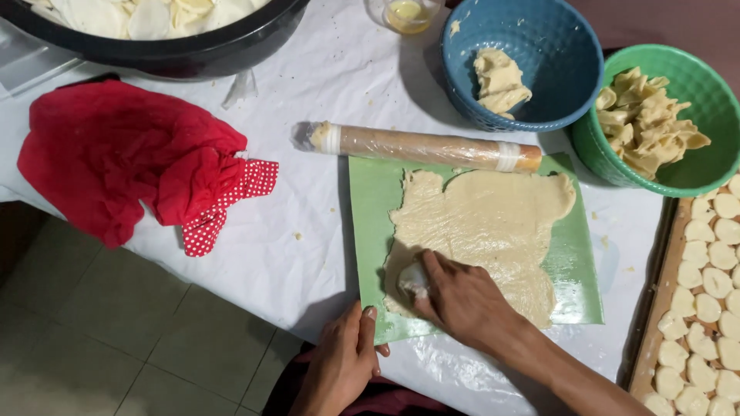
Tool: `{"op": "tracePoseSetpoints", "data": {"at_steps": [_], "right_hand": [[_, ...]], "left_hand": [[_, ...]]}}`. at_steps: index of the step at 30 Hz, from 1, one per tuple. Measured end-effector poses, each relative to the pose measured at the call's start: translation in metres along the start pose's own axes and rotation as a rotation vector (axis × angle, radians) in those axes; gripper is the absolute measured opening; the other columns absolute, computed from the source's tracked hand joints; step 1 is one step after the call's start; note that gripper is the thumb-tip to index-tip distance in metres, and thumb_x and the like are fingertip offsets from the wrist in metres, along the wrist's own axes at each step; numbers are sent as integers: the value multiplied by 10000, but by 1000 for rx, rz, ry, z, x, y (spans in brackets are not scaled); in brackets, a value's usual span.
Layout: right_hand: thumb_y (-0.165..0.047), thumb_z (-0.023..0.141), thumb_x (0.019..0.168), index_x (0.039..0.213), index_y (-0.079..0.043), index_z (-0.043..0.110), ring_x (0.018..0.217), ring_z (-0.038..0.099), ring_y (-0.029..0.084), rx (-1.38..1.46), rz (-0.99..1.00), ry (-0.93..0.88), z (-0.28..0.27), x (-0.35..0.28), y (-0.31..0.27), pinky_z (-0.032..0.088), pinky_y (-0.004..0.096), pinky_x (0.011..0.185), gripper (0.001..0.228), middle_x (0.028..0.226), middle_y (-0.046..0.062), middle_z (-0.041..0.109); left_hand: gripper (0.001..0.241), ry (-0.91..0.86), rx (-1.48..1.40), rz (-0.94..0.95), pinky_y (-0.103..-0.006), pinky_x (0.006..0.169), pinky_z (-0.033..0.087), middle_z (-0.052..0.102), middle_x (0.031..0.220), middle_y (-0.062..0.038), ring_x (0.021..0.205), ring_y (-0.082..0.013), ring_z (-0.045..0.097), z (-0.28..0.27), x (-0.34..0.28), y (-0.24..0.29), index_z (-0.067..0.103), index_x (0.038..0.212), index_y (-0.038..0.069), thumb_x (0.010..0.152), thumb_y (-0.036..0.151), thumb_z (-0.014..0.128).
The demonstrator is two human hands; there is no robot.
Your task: Rolling out dough and cutting it into small circles using a mold to place on a drying tray
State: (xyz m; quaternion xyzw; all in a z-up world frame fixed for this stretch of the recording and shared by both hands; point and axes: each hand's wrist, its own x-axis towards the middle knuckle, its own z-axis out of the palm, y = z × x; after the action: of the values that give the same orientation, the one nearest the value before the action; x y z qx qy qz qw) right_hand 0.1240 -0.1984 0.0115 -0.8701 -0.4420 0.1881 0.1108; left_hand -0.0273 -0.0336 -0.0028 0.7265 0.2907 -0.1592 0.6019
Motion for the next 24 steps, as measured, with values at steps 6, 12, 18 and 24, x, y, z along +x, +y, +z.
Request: {"op": "tracePoseSetpoints", "data": {"at_steps": [6, 12, 18, 24], "right_hand": [[-256, 548, 921, 1243, -22, 460, 441, 593, 241, 41, 77, 184, -15, 3, 18, 553, 379, 405, 408, 712, 206, 709], [-416, 499, 1000, 1200, 17, 451, 714, 603, 225, -321, -67, 119, 1, 25, 18, 548, 307, 377, 479, 1025, 151, 569], [-482, 538, 1013, 1333, 29, 380, 582, 642, 225, -460, -105, 148, 12, 35, 17, 538, 288, 337, 623, 997, 173, 568], [-427, 511, 1025, 1351, 44, 418, 440, 611, 253, -191, -86, 122, -12, 36, 6, 517, 356, 345, 579, 1040, 226, 626]], "left_hand": [[269, -8, -18, 7, -277, 435, 521, 697, 626, -13, 410, -127, 576, -1, -3, 5, 659, 1201, 94, 1022, 184, 480], [255, -7, 1, 9, -285, 423, 521, 689, 613, -1, 398, -132, 576, 0, -2, 3, 642, 1187, 102, 1025, 207, 475], [269, -42, 72, 27, -301, 470, 522, 660, 610, -2, 426, -136, 576, -4, -2, 13, 618, 1216, 110, 1022, 163, 439], [281, -47, 58, 1, -276, 467, 509, 628, 602, 15, 427, -114, 546, -3, -5, 14, 631, 1207, 133, 1047, 225, 418]]}}
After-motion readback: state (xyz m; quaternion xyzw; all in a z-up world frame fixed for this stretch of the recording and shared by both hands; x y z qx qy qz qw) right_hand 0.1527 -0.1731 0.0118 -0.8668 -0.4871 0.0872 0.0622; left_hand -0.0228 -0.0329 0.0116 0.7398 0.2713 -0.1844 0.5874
